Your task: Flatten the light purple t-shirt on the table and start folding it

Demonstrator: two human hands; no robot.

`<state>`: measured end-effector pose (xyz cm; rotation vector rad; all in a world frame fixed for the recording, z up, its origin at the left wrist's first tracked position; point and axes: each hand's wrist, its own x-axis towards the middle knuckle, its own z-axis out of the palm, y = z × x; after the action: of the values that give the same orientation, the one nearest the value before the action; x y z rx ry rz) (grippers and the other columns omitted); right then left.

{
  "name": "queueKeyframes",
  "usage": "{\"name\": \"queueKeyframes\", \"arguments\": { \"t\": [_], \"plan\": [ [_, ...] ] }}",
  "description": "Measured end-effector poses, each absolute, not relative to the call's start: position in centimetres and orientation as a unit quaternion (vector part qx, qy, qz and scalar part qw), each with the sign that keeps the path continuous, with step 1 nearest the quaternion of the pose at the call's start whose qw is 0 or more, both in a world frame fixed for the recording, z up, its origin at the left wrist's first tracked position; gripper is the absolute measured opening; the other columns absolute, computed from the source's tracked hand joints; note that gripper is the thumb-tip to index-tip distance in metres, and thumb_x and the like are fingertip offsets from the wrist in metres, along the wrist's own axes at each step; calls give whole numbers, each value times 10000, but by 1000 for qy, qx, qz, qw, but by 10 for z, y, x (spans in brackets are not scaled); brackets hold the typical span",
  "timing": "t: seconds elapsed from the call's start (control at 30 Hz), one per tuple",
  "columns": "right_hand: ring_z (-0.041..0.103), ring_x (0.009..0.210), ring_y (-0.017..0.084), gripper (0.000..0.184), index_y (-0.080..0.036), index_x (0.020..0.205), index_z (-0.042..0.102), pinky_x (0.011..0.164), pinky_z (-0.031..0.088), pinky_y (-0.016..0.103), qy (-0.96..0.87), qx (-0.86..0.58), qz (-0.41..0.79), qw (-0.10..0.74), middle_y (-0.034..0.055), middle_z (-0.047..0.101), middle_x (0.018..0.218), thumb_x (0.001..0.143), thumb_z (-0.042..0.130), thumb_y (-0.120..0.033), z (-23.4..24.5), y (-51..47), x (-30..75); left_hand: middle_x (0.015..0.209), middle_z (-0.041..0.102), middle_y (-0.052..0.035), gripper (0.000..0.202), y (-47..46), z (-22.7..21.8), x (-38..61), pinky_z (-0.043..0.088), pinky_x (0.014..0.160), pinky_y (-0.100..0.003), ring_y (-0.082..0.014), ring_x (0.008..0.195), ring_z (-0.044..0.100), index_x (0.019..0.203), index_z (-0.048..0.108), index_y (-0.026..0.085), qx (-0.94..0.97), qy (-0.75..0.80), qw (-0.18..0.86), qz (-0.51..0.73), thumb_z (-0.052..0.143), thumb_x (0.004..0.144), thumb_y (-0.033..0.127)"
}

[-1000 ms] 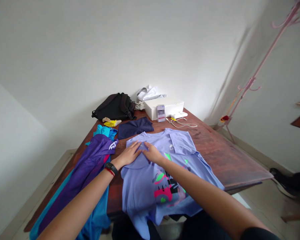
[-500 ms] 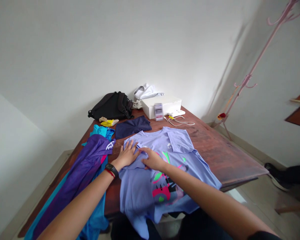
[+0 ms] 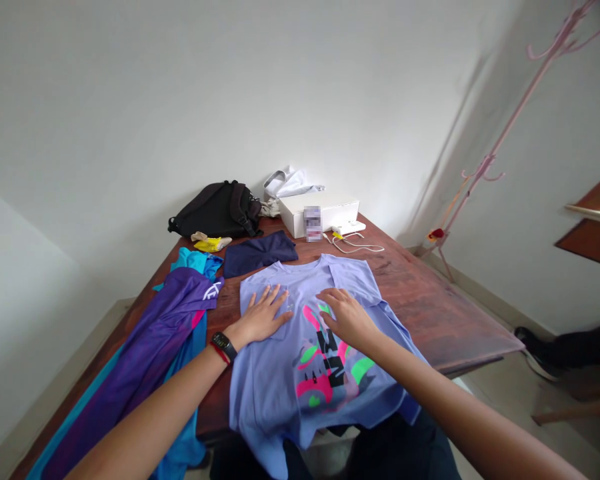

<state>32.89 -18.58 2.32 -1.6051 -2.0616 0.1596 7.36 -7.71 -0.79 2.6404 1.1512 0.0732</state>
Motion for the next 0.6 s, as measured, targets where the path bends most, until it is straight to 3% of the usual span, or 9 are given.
{"name": "queueKeyframes", "arguments": {
  "t": [0.1, 0.17, 0.3, 0.47, 0.6],
  "plan": [
    [578, 1205, 300, 411, -132, 1328, 629, 1049, 461, 429, -742, -634, 22, 216, 154, 625, 1331, 920, 608, -178, 12, -190, 354, 1664, 259, -113, 610, -65, -5, 77, 242, 1188, -640, -392, 1529, 212, 1578, 361, 258, 901, 415, 118, 57, 388, 1039, 541],
    [577, 1223, 283, 410, -137, 1336, 624, 1068, 446, 404, -735, -646, 24, 202, 152, 615, 1347, 931, 605, -203, 4, -191, 366, 1603, 396, -127, 533, -52, -2, 79, 292, 1195, -558, -359, 1494, 318, 1520, 462, 220, 899, 419, 89, 95, 485, 1022, 410],
    [591, 1203, 264, 382, -161, 1315, 644, 1067, 438, 366, -733, -657, 23, 174, 131, 624, 1336, 944, 599, -238, -2, -191, 378, 1346, 643, -137, 393, -27, 5, 82, 418, 1119, -405, -284, 1270, 579, 1327, 646, 172, 899, 412, 64, 133, 609, 948, 267],
    [623, 1079, 274, 258, -190, 1167, 730, 953, 488, 346, -713, -687, -15, 140, 117, 679, 1154, 958, 598, -265, 1, -192, 387, 1030, 730, -80, 131, -12, 14, 86, 513, 922, -334, -242, 1008, 675, 975, 758, 195, 899, 409, 70, 138, 645, 914, 219],
    [643, 1025, 248, 197, -216, 1058, 755, 871, 501, 309, -717, -683, -10, 138, 94, 691, 1071, 977, 582, -263, -3, -190, 393, 937, 719, -64, 105, -9, 16, 87, 513, 867, -312, -217, 917, 677, 880, 734, 189, 899, 408, 70, 140, 633, 903, 171]
  ]
}}
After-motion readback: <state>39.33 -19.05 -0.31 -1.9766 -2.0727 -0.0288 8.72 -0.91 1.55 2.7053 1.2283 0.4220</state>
